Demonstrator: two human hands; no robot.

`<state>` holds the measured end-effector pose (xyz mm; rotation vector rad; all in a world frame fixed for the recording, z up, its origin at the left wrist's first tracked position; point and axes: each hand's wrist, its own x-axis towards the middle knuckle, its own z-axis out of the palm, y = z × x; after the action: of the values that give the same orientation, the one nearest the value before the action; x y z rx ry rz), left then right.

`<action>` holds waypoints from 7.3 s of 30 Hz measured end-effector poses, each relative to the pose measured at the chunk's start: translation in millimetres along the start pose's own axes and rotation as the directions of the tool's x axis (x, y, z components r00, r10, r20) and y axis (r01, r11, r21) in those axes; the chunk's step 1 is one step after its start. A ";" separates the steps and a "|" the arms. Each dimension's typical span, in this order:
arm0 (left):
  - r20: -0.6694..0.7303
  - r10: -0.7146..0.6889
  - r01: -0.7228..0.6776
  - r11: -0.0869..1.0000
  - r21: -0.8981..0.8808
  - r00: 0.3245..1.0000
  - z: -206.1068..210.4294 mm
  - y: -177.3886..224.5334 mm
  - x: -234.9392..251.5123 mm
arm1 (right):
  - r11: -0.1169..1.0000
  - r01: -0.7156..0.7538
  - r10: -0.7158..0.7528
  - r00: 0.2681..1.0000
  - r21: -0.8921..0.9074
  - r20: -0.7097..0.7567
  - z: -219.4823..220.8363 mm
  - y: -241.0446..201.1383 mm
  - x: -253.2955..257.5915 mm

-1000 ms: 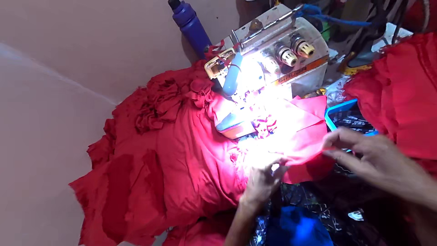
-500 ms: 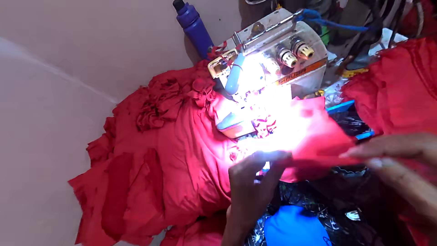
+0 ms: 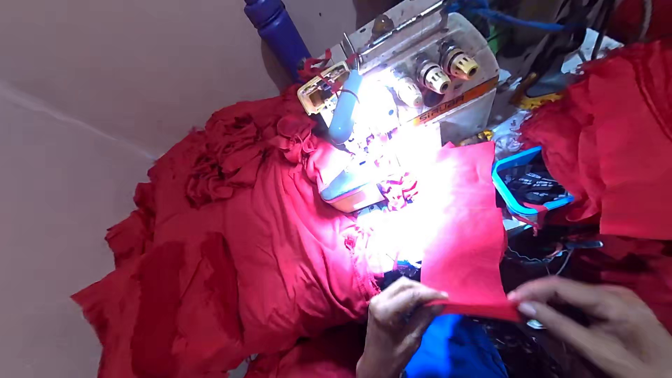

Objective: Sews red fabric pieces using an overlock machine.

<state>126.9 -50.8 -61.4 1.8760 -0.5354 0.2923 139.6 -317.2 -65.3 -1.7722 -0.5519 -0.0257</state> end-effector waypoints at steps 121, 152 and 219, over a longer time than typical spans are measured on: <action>0.328 -0.298 0.423 0.796 -0.433 0.897 12.0 -4.5 39.1 | 0.982 0.104 -0.144 0.951 -0.156 -0.273 24.5 1.7 60.8; -0.155 -0.183 0.128 0.942 -0.310 0.971 4.2 29.5 112.1 | 0.968 0.248 -0.224 0.912 0.027 -0.345 30.1 -40.0 123.9; -0.311 -0.367 0.473 0.535 0.700 0.877 -109.3 -65.2 194.3 | 0.874 0.093 -0.258 0.921 -0.477 -0.293 117.3 16.5 149.7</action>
<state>333.5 26.5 11.3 2.7203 0.2220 0.3362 247.1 -159.4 -68.2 -2.1021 -0.4697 -0.6383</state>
